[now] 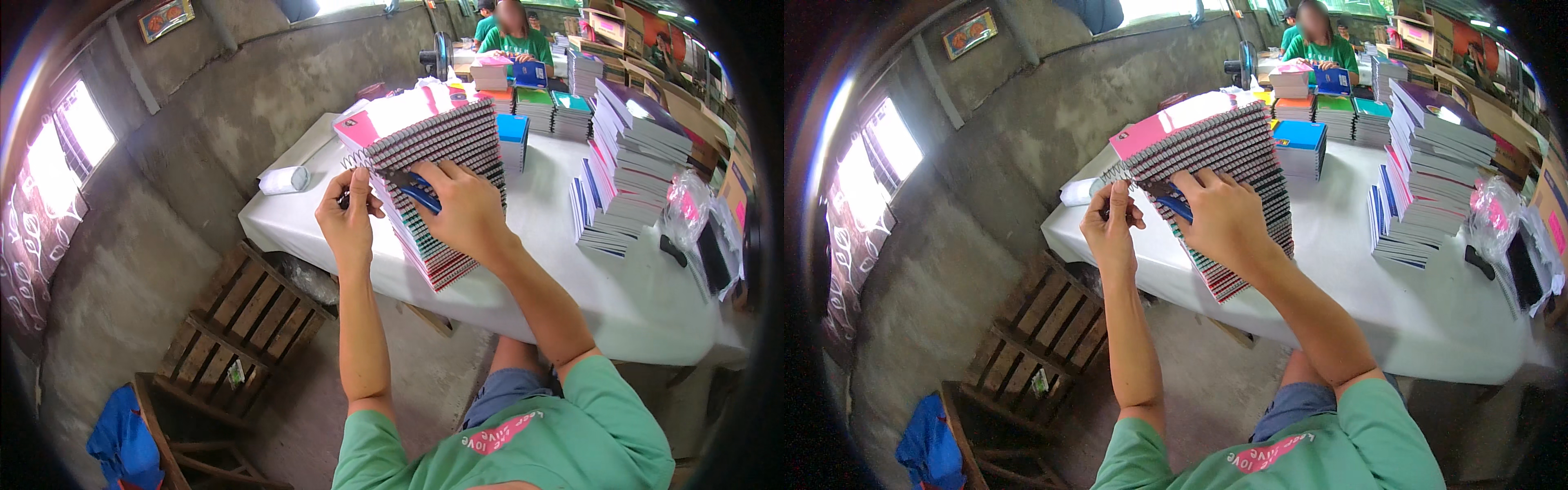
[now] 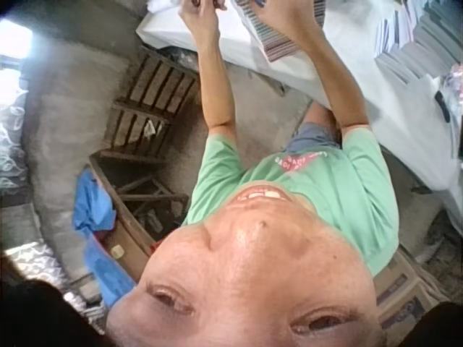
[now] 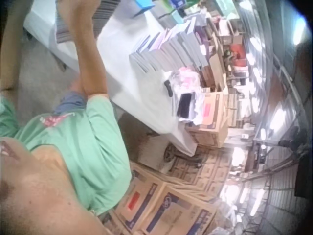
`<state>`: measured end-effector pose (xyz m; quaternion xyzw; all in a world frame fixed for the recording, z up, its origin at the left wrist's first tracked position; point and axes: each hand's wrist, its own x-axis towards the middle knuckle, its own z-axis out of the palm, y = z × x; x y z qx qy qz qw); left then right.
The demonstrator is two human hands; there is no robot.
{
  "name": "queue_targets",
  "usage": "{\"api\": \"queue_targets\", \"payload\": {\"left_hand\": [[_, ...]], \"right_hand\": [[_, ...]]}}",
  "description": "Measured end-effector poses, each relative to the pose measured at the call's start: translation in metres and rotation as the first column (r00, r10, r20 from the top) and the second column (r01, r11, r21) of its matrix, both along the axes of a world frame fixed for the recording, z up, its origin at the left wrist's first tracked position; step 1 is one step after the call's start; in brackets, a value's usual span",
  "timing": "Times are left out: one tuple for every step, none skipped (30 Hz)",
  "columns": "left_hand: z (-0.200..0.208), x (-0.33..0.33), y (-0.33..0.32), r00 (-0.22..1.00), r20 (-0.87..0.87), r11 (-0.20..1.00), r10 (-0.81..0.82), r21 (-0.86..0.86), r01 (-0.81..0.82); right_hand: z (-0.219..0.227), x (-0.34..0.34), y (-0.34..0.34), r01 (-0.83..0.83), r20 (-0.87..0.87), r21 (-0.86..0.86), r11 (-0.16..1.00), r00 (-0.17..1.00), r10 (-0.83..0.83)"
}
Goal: The person places notebooks into a cardboard box and uses pliers to trim the wire coils on a large stack of notebooks on a table.
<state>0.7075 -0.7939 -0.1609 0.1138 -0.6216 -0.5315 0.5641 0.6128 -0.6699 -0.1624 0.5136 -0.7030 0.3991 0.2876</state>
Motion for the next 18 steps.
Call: {"api": "queue_targets", "payload": {"left_hand": [[-0.002,0.000,-0.001,1.000,0.015,1.000,0.006,-0.009,-0.006],[-0.003,-0.001,-0.001,0.999,0.029,1.000,0.013,-0.018,-0.013],[-0.003,-0.003,-0.001,1.000,0.016,1.000,0.010,-0.028,-0.010],[-0.004,-0.003,-0.001,1.000,0.005,0.999,0.011,-0.034,-0.011],[-0.004,-0.003,0.000,1.000,-0.006,0.999,0.012,-0.042,-0.013],[-0.004,-0.003,-0.002,1.000,0.003,0.999,0.011,-0.051,-0.011],[-0.005,-0.003,-0.004,1.000,0.007,0.998,0.011,-0.056,-0.010],[-0.005,-0.002,-0.005,1.000,0.012,0.998,0.011,-0.062,-0.011],[-0.005,-0.001,-0.004,1.000,-0.007,0.998,0.016,-0.064,-0.016],[-0.002,-0.002,0.000,1.000,-0.027,0.998,0.015,-0.066,-0.017],[-0.001,-0.002,0.002,0.999,-0.048,0.997,0.016,-0.069,-0.019],[-0.001,-0.001,0.003,0.999,-0.030,0.997,0.016,-0.068,-0.018],[0.000,0.001,0.003,1.000,-0.014,0.997,0.017,-0.073,-0.018],[0.001,0.003,0.003,1.000,0.002,0.997,0.018,-0.078,-0.018],[0.002,0.003,0.003,1.000,0.001,0.997,0.011,-0.080,-0.011],[0.003,0.004,0.004,1.000,0.005,0.997,0.005,-0.083,-0.004],[0.004,0.004,0.004,1.000,0.008,0.996,-0.003,-0.087,0.003],[0.004,0.005,0.004,1.000,0.013,0.996,-0.006,-0.085,0.007]], "right_hand": [[0.001,-0.002,0.002,-0.001,0.030,0.052,0.999,1.000,-0.001],[0.001,-0.004,0.004,-0.004,0.060,0.104,0.995,0.998,-0.003],[0.000,-0.005,0.003,-0.010,0.065,0.104,0.995,0.998,0.003],[0.000,-0.007,0.002,-0.020,0.072,0.107,0.994,0.997,0.012],[0.000,-0.008,0.001,-0.031,0.079,0.110,0.993,0.997,0.022],[0.000,-0.009,0.001,-0.045,0.086,0.099,0.994,0.996,0.036],[0.000,-0.010,0.002,-0.059,0.089,0.092,0.994,0.995,0.051],[0.001,-0.010,0.002,-0.074,0.092,0.085,0.994,0.994,0.067],[0.003,-0.007,0.005,-0.079,0.152,0.105,0.991,0.986,0.062],[0.005,-0.007,0.009,-0.045,0.089,0.063,0.997,0.995,0.040],[0.006,-0.008,0.012,-0.015,0.027,0.018,1.000,1.000,0.014],[0.006,-0.008,0.013,0.012,-0.035,-0.028,1.000,0.999,-0.013],[0.007,-0.007,0.015,0.021,-0.043,-0.048,0.999,0.999,-0.023],[0.008,-0.004,0.015,0.031,-0.050,-0.068,0.997,0.998,-0.034],[0.009,-0.003,0.015,0.040,-0.058,-0.088,0.995,0.997,-0.046],[0.009,-0.001,0.013,0.073,-0.076,-0.075,0.995,0.994,-0.078],[0.009,0.000,0.010,0.106,-0.095,-0.063,0.992,0.989,-0.111],[0.009,0.002,0.008,0.140,-0.114,-0.051,0.989,0.983,-0.145]]}}
